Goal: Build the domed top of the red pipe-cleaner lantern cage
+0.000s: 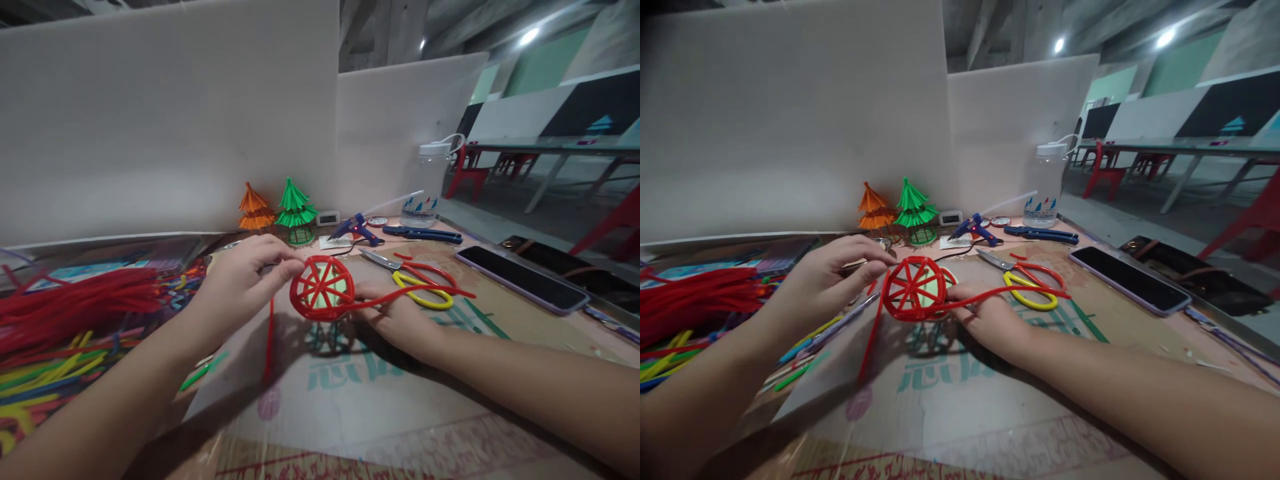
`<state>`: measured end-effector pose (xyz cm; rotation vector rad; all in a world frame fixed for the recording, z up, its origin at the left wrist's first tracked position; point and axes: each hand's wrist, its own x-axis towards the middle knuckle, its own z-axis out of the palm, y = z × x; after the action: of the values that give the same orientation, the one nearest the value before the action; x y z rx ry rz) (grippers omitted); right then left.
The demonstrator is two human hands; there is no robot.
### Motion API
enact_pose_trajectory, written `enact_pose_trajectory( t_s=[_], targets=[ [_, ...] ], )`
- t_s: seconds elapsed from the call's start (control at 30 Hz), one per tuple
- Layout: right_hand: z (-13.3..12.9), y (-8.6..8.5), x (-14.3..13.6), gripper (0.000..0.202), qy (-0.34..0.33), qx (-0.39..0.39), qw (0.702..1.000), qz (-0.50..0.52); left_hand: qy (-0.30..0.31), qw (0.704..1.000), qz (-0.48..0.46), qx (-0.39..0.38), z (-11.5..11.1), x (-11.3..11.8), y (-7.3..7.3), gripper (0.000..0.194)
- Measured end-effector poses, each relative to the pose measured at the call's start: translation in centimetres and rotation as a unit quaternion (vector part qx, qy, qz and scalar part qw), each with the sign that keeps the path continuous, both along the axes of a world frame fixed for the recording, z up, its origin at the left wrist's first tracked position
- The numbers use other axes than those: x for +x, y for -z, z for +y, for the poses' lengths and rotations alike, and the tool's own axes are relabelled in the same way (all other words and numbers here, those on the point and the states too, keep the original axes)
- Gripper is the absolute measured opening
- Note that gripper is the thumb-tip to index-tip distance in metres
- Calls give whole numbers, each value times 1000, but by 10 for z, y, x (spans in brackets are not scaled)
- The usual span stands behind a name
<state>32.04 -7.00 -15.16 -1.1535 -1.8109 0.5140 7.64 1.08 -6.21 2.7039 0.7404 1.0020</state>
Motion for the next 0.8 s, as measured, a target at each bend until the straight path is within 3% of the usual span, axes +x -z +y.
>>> enact_pose_trajectory(
  t_s=[0.2, 0.4, 0.5, 0.57, 0.67, 0.73, 0.8],
  targets=[
    [1, 0, -1, 23, 0, 12, 1000, -4, 25, 996, 83, 25, -4, 3, 2, 14],
    [1, -1, -1, 23, -12, 2, 1000, 0, 29, 999, 40, -5, 1, 4, 6, 13],
    [1, 0, -1, 23, -7, 7, 1000, -8, 19, 997, -30, -67, -2, 4, 5, 17],
    [1, 1, 0, 23, -8, 12, 1000, -12, 44, 978, -125, -162, -5, 6, 3, 20],
    [3, 2, 0, 22, -6, 16, 1000, -14, 109, 908, -265, -305, -10, 7, -3, 24],
    [3, 2, 0, 23, -2, 12, 1000, -14, 132, 873, -311, -351, -11, 7, -8, 28],
    [3, 2, -1, 24, 0, 8, 1000, -9, 123, 864, -327, -362, -10, 5, -13, 33]
  ],
)
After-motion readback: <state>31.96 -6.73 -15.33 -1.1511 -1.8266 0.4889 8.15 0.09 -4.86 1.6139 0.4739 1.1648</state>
